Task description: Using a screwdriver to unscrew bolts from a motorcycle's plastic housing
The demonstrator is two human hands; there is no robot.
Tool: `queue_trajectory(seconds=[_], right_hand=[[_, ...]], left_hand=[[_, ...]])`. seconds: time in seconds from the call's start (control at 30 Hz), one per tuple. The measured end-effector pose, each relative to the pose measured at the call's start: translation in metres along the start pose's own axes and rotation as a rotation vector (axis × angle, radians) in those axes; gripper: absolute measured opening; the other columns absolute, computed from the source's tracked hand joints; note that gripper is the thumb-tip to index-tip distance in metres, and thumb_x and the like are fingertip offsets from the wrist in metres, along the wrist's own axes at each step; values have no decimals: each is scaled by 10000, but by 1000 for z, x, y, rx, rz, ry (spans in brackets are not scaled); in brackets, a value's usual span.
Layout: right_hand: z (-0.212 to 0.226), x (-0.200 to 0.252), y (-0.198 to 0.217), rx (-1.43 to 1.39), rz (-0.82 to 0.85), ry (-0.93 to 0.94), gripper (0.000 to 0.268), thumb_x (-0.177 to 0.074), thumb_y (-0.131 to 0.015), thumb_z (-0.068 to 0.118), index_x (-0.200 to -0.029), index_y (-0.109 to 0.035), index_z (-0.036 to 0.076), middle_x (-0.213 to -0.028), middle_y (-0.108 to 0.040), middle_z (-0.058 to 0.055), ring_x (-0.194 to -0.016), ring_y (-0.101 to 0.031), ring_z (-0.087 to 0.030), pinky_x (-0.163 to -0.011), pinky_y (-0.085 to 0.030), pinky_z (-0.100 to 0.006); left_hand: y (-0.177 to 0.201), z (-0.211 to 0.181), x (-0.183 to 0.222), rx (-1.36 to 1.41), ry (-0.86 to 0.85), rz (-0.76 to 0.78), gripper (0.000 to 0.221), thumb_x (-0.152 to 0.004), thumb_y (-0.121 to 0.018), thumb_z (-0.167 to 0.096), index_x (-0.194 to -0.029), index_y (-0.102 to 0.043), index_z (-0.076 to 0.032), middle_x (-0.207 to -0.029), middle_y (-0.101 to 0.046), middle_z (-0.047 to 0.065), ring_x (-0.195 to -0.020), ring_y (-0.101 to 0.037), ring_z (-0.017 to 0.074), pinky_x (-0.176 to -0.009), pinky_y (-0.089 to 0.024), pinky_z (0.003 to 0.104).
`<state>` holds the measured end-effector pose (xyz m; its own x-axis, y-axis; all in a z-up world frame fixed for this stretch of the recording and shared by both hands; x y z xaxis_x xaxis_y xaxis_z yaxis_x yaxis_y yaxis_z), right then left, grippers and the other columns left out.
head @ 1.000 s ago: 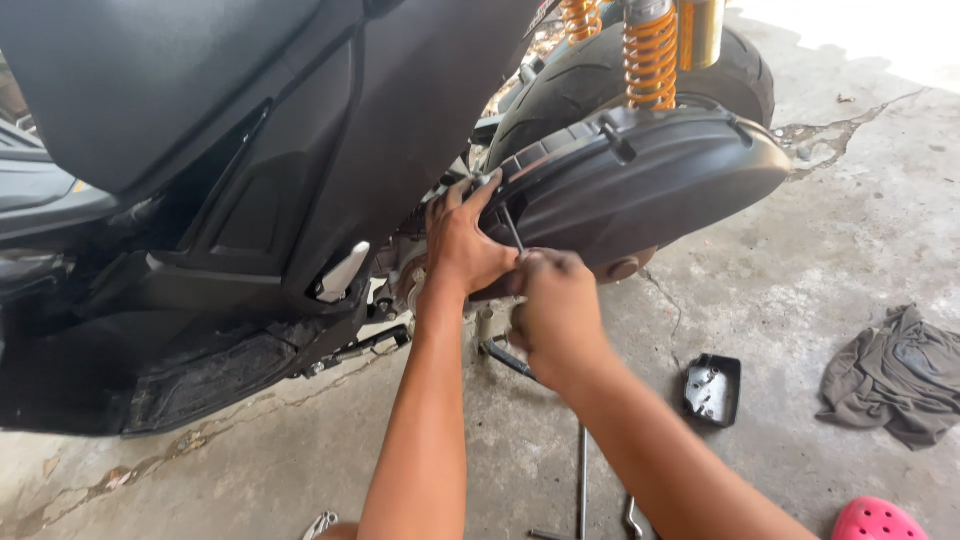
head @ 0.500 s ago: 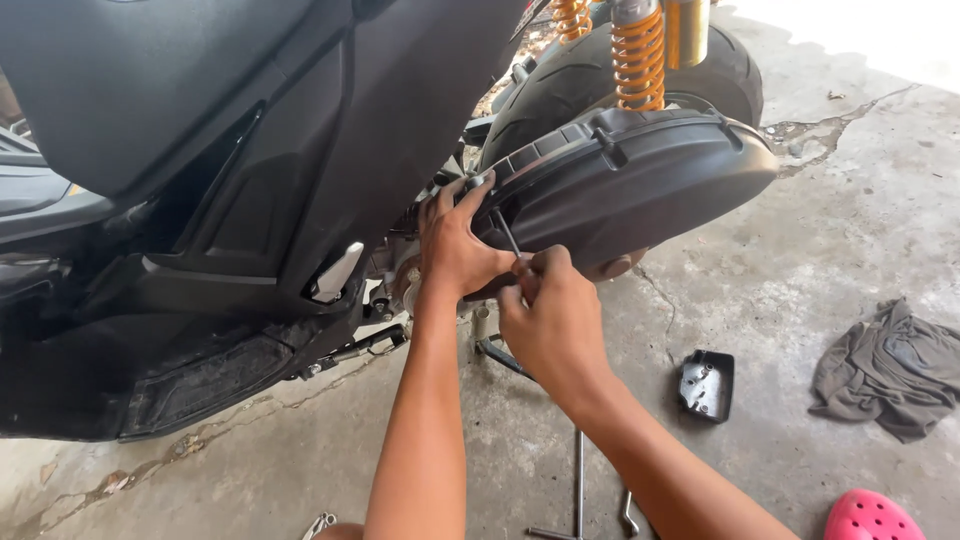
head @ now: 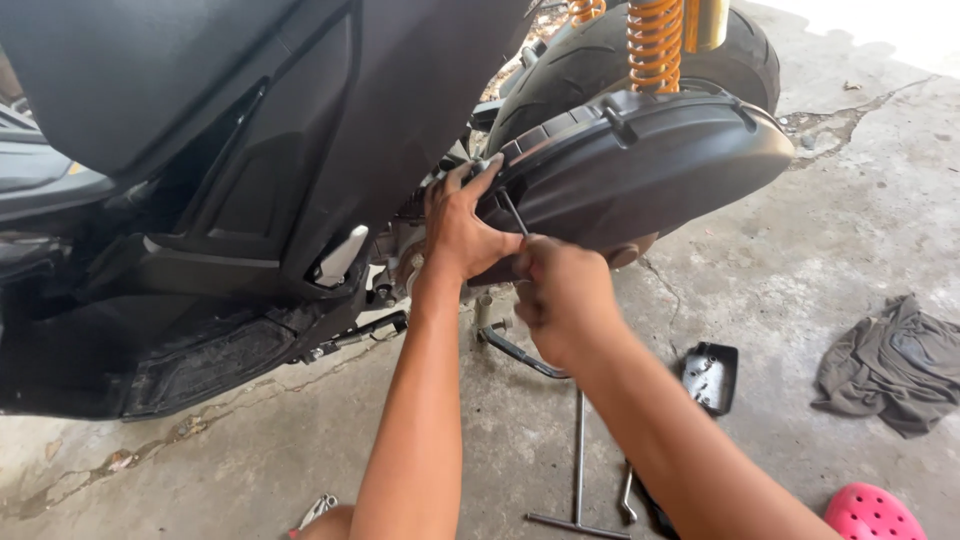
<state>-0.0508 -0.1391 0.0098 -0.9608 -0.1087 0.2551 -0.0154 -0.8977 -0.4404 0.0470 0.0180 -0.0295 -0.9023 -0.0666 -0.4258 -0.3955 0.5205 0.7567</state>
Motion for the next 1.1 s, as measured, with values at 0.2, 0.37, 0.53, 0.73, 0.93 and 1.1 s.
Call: queue_trajectory(seconds=[0.2, 0.37, 0.53, 0.73, 0.93, 1.1], right_hand=[[-2, 11, -15, -597, -101, -296, 102, -911, -530, 131, -836, -486, 79, -654, -372, 32, -442, -327, -34, -363, -202, -146], [-27, 8, -2, 239, -225, -24, 253, -837, -711, 219, -963, -536, 87, -784, -511, -55, -621, -491, -225, -488, -369, -324], [-16, 27, -1, 1134, -180, 346, 208, -929, -670, 241, -966, -575, 60, -837, -679, -155, -792, -736, -452, -633, -605, -501], [-12, 25, -6, 1458, -212, 462, 158, -1052, -474, 235, -1042, -479, 78, -886, -607, -141, -759, -717, -518, -658, -608, -587], [-9, 13, -12, 1541, -245, 607, 145, -1010, -500, 200, -984, -498, 57, -792, -616, -137, -693, -727, -479, -590, -603, -563], [-19, 9, -11, 1425, -261, 695, 132, -964, -542, 153, -966, -499, 28, -782, -626, -171, -701, -707, -514, -586, -584, -588]], left_hand=[[9, -16, 10, -18, 4, -1, 991, -506, -866, -432, -1452, -584, -344, -1463, -570, 153, -1385, -518, 366, -1214, -286, 479], [22, -26, 19, 98, 13, 24, 1196, -367, -911, -569, -1485, -539, -362, -1504, -528, 143, -1430, -467, 347, -1244, -232, 450], [15, -18, 17, 72, -1, 2, 1200, -343, -923, -633, -1459, -573, -367, -1499, -544, 111, -1422, -477, 333, -1245, -249, 450], [4, -10, 14, 45, -6, -39, 1108, -389, -890, -535, -1442, -588, -370, -1464, -566, 103, -1393, -511, 316, -1258, -210, 456], [4, -11, 10, 48, -48, -89, 1039, -422, -834, -502, -1418, -622, -300, -1462, -558, 130, -1383, -518, 340, -1251, -204, 499], [5, -11, 11, 15, -67, -61, 977, -465, -822, -455, -1404, -636, -261, -1446, -570, 180, -1392, -510, 372, -1225, -244, 540]])
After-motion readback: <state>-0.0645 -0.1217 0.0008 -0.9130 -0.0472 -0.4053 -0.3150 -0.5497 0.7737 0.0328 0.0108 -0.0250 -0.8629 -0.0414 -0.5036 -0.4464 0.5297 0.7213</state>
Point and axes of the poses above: each hand's wrist, its own x-axis away from the middle knuckle, its own y-axis out of the back of the hand, z = x × y, the point moved 2 cm from there along -x, towards the middle knuckle
